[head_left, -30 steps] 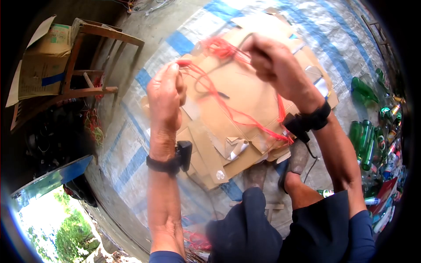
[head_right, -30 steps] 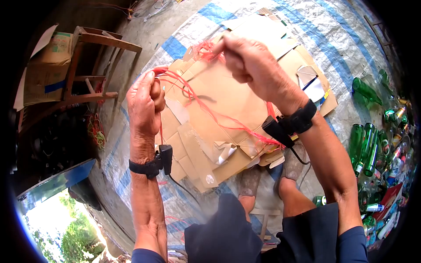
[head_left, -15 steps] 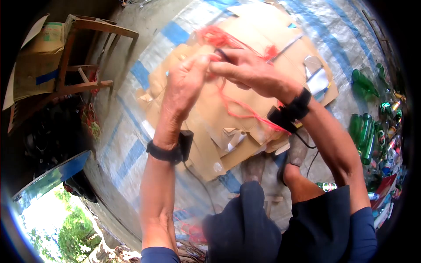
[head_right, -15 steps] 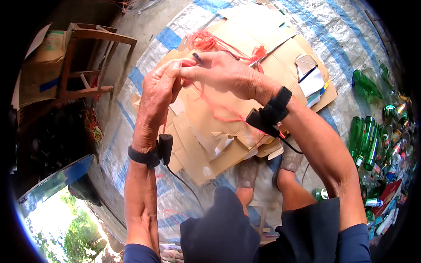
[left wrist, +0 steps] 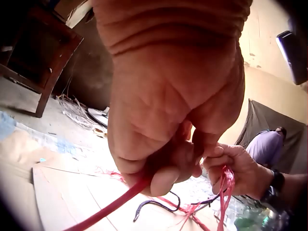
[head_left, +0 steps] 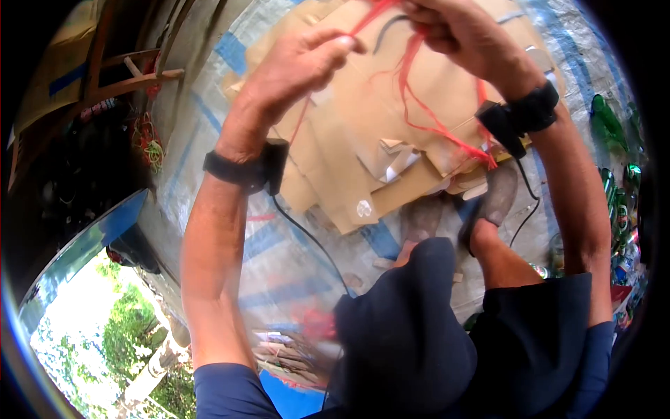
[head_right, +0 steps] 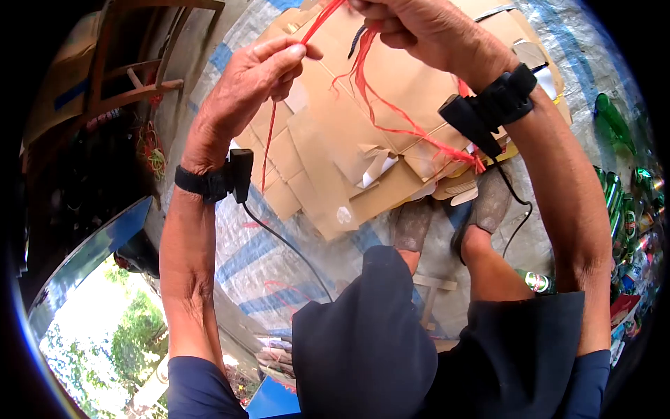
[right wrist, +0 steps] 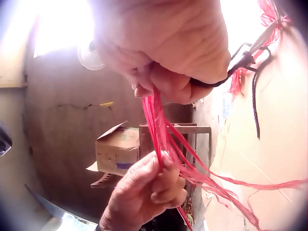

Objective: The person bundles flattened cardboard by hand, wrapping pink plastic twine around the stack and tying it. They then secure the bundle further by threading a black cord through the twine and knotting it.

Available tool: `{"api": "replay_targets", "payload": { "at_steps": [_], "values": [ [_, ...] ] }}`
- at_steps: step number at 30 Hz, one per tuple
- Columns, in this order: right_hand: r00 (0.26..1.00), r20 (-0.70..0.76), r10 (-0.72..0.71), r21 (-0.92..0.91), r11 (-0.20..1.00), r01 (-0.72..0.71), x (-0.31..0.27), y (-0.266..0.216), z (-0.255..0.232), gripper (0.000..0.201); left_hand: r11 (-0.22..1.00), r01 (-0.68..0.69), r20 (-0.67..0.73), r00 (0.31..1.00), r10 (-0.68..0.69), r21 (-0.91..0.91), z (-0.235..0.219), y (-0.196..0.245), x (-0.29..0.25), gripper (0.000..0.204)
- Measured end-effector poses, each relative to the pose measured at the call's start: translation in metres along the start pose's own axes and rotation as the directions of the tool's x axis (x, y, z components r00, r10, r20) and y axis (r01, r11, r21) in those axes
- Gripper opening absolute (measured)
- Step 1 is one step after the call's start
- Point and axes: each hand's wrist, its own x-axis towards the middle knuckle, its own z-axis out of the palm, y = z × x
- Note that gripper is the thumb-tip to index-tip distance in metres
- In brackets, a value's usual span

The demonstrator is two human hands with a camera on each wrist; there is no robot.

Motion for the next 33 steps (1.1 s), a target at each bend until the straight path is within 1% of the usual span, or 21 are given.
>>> {"api": "replay_targets", "payload": {
  "at_steps": [2,3,6,8,9,10,12,13,15,16,18,19,20,22,23,24,25,26,27,29,33],
  "values": [
    [1.0,0.008,-0.017,0.045,0.999,0.016,0.003,0.009,-0.007,0.027,0.996,-0.008,0.028,1.0,0.005,0.087,-0.007,-0.019,-0.015,0.029],
    [1.0,0.01,-0.013,0.049,0.999,0.012,0.002,0.009,-0.007,0.027,0.986,0.036,0.015,0.999,-0.039,0.163,-0.011,-0.029,-0.025,0.029],
    [0.999,-0.054,-0.007,0.011,1.0,0.007,0.002,0.006,-0.006,0.024,0.973,0.073,-0.006,0.997,-0.073,0.219,-0.014,-0.076,-0.057,0.025],
    [0.996,-0.087,0.001,-0.008,1.0,-0.001,0.005,0.006,-0.011,0.022,0.976,0.064,-0.117,0.992,-0.04,0.208,-0.013,-0.124,-0.086,0.021],
    [0.995,-0.103,0.003,-0.019,1.0,-0.005,0.005,0.006,-0.012,0.021,0.971,0.108,-0.27,0.962,-0.048,0.212,-0.009,-0.138,-0.103,0.02],
    [0.995,-0.104,0.004,-0.018,1.0,-0.006,0.003,0.006,-0.01,0.021,0.966,0.151,-0.417,0.907,-0.052,0.209,-0.003,-0.152,-0.12,0.02],
    [0.982,-0.19,0.02,-0.04,0.999,-0.028,0.001,0.006,-0.003,0.023,0.893,0.297,-0.613,0.79,-0.031,0.337,0.01,-0.205,-0.157,0.027],
    [0.982,-0.186,0.019,-0.042,0.999,-0.027,0.001,0.005,-0.004,0.023,0.893,0.297,-0.616,0.787,-0.03,0.337,0.024,-0.211,-0.171,0.027],
    [0.994,-0.107,0.025,-0.018,0.999,-0.027,-0.002,0.005,-0.008,0.026,0.92,0.353,-0.72,0.682,-0.13,0.169,0.065,-0.217,-0.188,0.037],
    [0.994,-0.101,0.028,-0.02,0.999,-0.03,-0.003,0.004,-0.01,0.026,0.92,0.356,-0.724,0.677,-0.132,0.165,0.078,-0.222,-0.187,0.037],
    [0.995,-0.092,0.035,-0.011,0.999,-0.036,-0.006,0.005,-0.013,0.027,0.92,0.392,-0.877,0.441,-0.19,-0.001,0.096,-0.234,-0.188,0.046],
    [0.992,-0.111,0.06,-0.004,0.998,-0.061,-0.007,0.004,-0.011,0.027,0.941,0.332,-0.866,0.446,-0.225,-0.073,0.1,-0.267,-0.189,0.049],
    [0.992,-0.11,0.061,-0.008,0.998,-0.062,-0.007,0.004,-0.01,0.027,0.941,0.33,-0.867,0.445,-0.226,-0.076,0.103,-0.275,-0.183,0.049],
    [0.984,-0.173,0.045,-0.036,0.998,-0.052,-0.01,0.005,-0.007,0.027,0.947,0.065,-0.863,0.396,-0.313,-0.314,0.116,-0.281,-0.173,0.046],
    [0.984,-0.173,0.041,-0.039,0.998,-0.049,-0.011,0.003,-0.001,0.027,0.91,0.08,-0.848,0.338,-0.408,-0.406,0.119,-0.27,-0.167,0.044],
    [0.966,-0.257,0.024,-0.076,0.996,-0.045,-0.014,0.001,0.008,0.027,0.911,0.077,-0.849,0.339,-0.406,-0.405,0.122,-0.267,-0.162,0.044],
    [0.941,-0.339,0.007,-0.111,0.993,-0.047,-0.016,-0.001,0.014,0.027,0.856,0.002,-0.812,0.314,-0.491,-0.517,0.126,-0.271,-0.161,0.045],
    [0.94,-0.34,0.007,-0.111,0.993,-0.048,-0.017,-0.004,0.014,0.027,0.783,-0.076,-0.764,0.296,-0.573,-0.617,0.128,-0.275,-0.16,0.045],
    [0.927,-0.375,-0.002,-0.113,0.993,-0.044,-0.019,-0.008,0.013,0.026,0.782,-0.075,-0.763,0.297,-0.575,-0.618,0.127,-0.276,-0.158,0.045],
    [0.9,-0.435,-0.013,-0.113,0.993,-0.041,-0.021,-0.012,0.014,0.025,0.61,-0.172,-0.631,0.289,-0.719,-0.774,0.125,-0.277,-0.159,0.045],
    [0.906,-0.416,-0.077,-0.168,0.986,0.007,-0.027,-0.015,0.016,0.024,0.575,-0.17,-0.597,0.31,-0.74,-0.8,0.126,-0.285,-0.152,0.045]
  ]
}}
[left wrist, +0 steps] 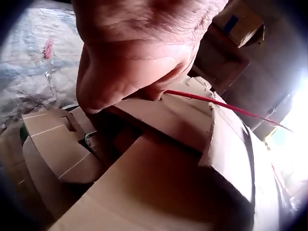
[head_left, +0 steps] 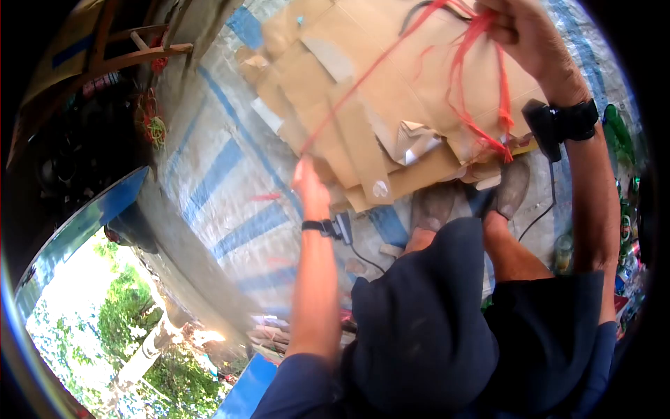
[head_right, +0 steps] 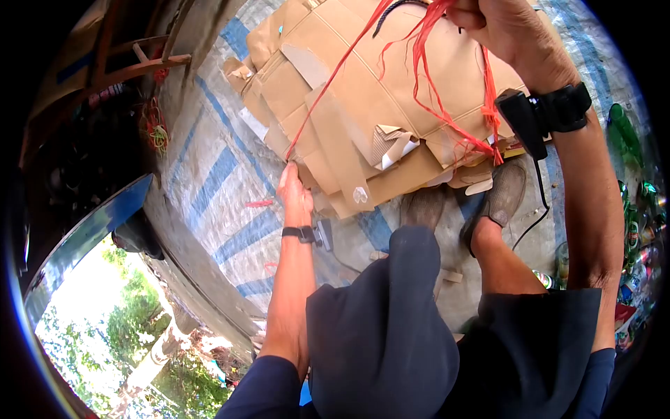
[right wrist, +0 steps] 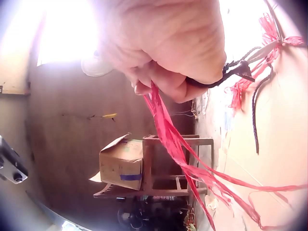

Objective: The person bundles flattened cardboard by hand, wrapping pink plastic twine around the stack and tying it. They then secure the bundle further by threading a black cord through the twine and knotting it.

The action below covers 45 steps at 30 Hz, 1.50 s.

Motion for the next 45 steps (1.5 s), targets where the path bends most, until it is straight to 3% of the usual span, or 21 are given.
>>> {"api": "replay_targets", "payload": {
  "at_steps": [6,9,11,12,14,18,20,21,23,26,33,36,38,42,45],
  "values": [
    [0.999,-0.022,-0.047,-0.022,0.999,0.047,-0.007,-0.005,0.001,0.024,0.999,-0.016,0.038,0.999,0.017,-0.028,0.0,-0.009,0.014,0.05],
    [0.997,-0.068,-0.049,-0.023,0.999,0.047,-0.011,-0.003,-0.001,0.024,1.0,0.008,-0.037,0.999,-0.009,-0.023,-0.009,-0.015,0.019,0.055],
    [0.993,0.093,-0.066,-0.018,0.998,0.068,-0.006,-0.003,-0.014,0.023,0.993,0.02,-0.037,0.999,-0.016,0.114,-0.013,-0.023,0.04,0.063],
    [0.993,0.098,-0.063,-0.016,0.998,0.065,-0.008,-0.003,-0.011,0.023,0.993,0.02,-0.044,0.999,-0.016,0.114,-0.009,-0.021,0.037,0.063],
    [0.996,-0.051,-0.078,0.032,0.996,0.08,-0.015,-0.003,-0.002,0.023,0.95,0.099,-0.146,0.988,-0.057,0.298,0.003,-0.005,0.024,0.07],
    [0.998,-0.011,-0.067,0.014,0.998,0.067,-0.014,-0.001,-0.015,0.023,0.938,0.082,-0.122,0.992,-0.043,0.337,0.011,0.009,0.009,0.078],
    [0.998,0.0,-0.059,0.024,0.998,0.059,-0.015,0.001,-0.019,0.023,0.885,-0.023,-0.109,0.991,0.082,0.466,-0.005,-0.006,0.032,0.076],
    [0.999,-0.006,-0.054,0.028,0.998,0.054,-0.015,0.003,-0.021,0.023,0.882,-0.02,-0.11,0.991,0.081,0.471,-0.009,-0.006,0.032,0.076],
    [0.999,0.002,-0.054,0.04,0.998,0.053,-0.013,0.003,-0.023,0.023,0.877,0.059,-0.024,0.998,-0.054,0.477,-0.011,-0.005,0.033,0.074],
    [0.999,0.002,-0.041,0.056,0.998,0.041,-0.011,0.005,-0.026,0.023,0.873,0.006,0.079,0.996,-0.05,0.488,-0.012,-0.001,0.028,0.072],
    [1.0,0.009,-0.019,0.126,0.992,0.018,-0.002,0.007,-0.041,0.023,0.805,0.092,0.011,0.992,-0.122,0.586,-0.007,0.018,0.021,0.073],
    [0.999,0.03,-0.014,0.179,0.984,0.008,0.002,0.008,-0.047,0.024,0.802,0.074,0.0,0.996,-0.092,0.593,-0.002,0.012,0.025,0.077],
    [0.999,0.035,-0.002,0.235,0.972,-0.006,0.005,0.012,-0.054,0.024,0.856,-0.006,0.0,1.0,0.007,0.518,-0.007,0.005,0.024,0.075],
    [0.998,0.066,0.007,0.369,0.929,-0.031,0.015,0.016,-0.069,0.024,0.852,0.031,-0.024,0.999,-0.022,0.523,-0.006,0.008,0.026,0.07],
    [0.996,0.087,0.017,0.462,0.885,-0.055,0.021,0.02,-0.078,0.024,0.868,-0.02,-0.001,1.0,0.023,0.497,-0.005,0.006,0.023,0.066]
  ]
}}
